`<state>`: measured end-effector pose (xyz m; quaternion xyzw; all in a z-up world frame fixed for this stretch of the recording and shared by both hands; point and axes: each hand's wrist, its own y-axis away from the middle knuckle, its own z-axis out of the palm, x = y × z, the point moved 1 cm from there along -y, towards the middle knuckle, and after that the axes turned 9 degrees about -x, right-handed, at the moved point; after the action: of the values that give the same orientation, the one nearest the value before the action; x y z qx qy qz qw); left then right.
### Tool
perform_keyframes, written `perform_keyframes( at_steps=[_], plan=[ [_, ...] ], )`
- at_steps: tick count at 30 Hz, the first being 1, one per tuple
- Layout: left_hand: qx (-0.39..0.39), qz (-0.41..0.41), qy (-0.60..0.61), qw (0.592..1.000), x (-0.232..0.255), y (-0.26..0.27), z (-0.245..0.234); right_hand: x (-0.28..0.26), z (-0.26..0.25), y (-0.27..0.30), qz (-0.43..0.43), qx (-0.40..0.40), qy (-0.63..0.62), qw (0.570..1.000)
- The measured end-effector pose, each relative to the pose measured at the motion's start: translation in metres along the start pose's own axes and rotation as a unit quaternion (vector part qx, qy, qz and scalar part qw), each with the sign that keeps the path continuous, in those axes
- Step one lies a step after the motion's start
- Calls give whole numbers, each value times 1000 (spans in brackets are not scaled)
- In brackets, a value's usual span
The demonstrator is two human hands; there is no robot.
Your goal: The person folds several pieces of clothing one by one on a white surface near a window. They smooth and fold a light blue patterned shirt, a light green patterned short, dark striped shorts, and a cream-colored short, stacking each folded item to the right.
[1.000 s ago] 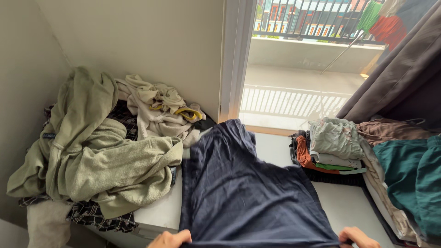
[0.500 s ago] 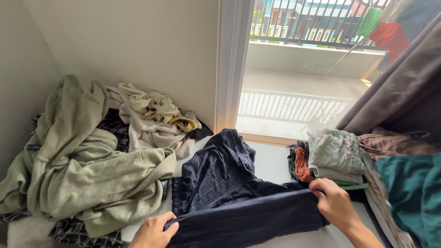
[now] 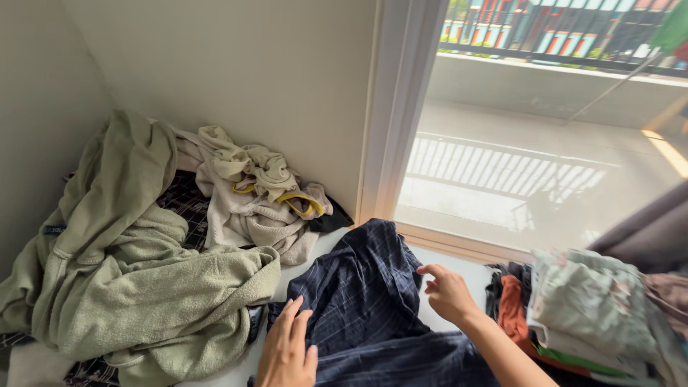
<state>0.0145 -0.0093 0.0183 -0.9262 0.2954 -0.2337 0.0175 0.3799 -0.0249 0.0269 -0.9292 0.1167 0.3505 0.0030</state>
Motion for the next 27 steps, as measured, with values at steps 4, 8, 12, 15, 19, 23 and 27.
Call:
perform_keyframes(
  at_steps=[4, 8, 12, 15, 19, 23, 27],
  plan=[
    [-63, -94, -66, 991, -9, -5, 23, 5, 13, -30, -16, 10, -3, 1000],
    [-48, -131, -103, 985, -24, -5, 36, 12, 12, -43, 5, -36, -16, 999],
    [-11, -128, -139, 982, -30, -7, 46, 34, -8, -36, 111, -108, -131, 979],
    [17, -122, -150, 981, -29, -8, 46, 61, -32, -12, 46, -51, -22, 997],
    [21, -129, -159, 979, -20, -6, 40, 78, -32, 17, -3, -117, 120, 986],
    [-69, -178, -197, 962, -11, -9, 33, 62, -28, 22, -49, -129, 67, 988],
    [-39, -159, -188, 968, -11, -8, 29, 45, -21, 21, 41, -170, -24, 984]
  ],
)
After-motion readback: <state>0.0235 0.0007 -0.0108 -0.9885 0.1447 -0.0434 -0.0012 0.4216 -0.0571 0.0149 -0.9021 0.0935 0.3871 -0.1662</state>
